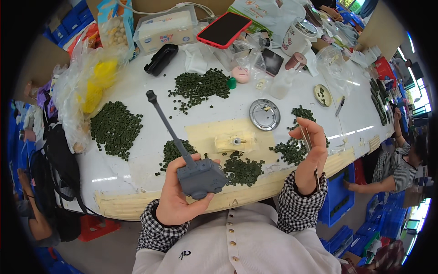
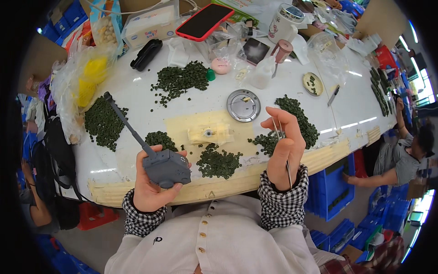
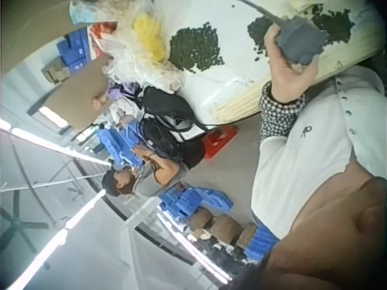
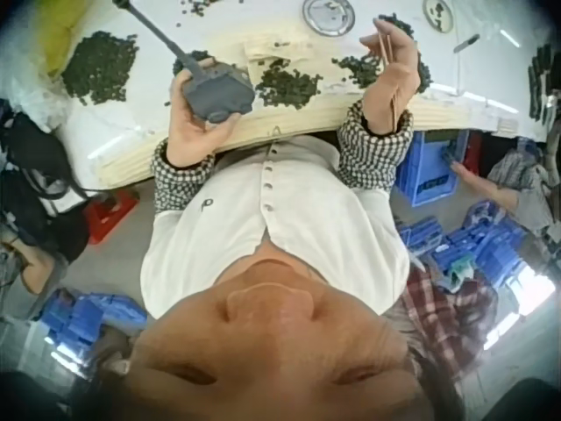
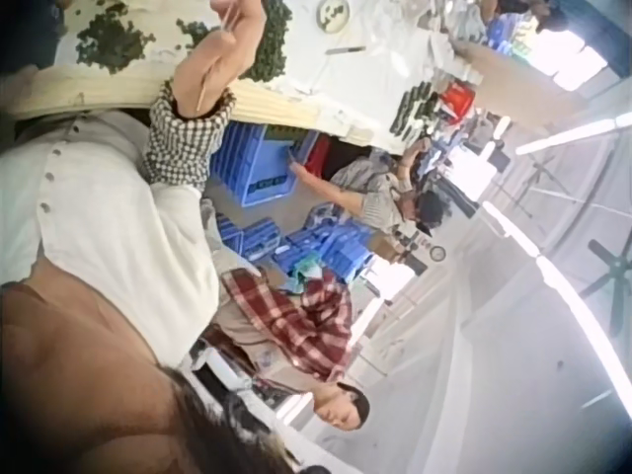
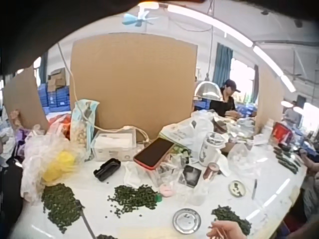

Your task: The recorder is decorating a toy tank and its base with small green materials using tweezers.

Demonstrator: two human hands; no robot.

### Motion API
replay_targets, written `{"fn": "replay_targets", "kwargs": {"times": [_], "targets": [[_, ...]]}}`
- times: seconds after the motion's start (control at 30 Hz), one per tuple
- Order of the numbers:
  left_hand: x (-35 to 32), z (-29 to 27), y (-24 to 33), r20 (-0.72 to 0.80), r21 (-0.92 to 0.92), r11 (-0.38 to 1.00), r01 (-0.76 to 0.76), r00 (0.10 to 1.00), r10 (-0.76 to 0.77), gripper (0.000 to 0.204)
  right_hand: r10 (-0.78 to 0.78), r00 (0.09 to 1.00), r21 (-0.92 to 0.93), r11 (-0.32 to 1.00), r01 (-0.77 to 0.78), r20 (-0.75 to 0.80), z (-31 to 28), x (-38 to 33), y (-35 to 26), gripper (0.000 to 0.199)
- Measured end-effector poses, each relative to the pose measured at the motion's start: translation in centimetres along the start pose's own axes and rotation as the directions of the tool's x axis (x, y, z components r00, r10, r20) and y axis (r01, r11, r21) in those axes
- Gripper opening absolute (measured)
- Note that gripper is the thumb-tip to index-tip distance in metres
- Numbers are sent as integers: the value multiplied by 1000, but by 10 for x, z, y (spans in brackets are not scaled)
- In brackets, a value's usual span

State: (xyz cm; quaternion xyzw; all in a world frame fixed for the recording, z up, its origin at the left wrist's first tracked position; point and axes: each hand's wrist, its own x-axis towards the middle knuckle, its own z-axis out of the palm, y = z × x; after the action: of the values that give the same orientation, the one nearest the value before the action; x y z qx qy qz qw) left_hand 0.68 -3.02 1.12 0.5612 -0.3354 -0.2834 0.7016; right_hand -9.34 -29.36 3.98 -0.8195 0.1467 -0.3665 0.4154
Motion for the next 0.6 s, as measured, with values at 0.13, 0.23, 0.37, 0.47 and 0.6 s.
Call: {"fn": "replay_targets", "kwargs": {"times": [0.13,0.23,0.37,0.47,0.6], "targets": [[-2,5,2,-77,-81,995,64,995,-71,86,68,996,5,998,-69,64,-10,7,16,50],[-2,6,2,-122,-147,984,99,986,-117,89,157,980,-73,986,-149,126,-18,19,14,30],[-1,4,4,-101,-196,976,99,987,-121,89,191,969,-66,981,-182,160,-18,31,25,26],[-2,2,4,-104,-241,961,135,981,-164,91,147,970,-74,988,-135,193,-18,40,29,20],[0,0,6,-97,-288,939,189,969,-225,85,101,960,-118,990,-72,260,-13,58,32,16]]}}
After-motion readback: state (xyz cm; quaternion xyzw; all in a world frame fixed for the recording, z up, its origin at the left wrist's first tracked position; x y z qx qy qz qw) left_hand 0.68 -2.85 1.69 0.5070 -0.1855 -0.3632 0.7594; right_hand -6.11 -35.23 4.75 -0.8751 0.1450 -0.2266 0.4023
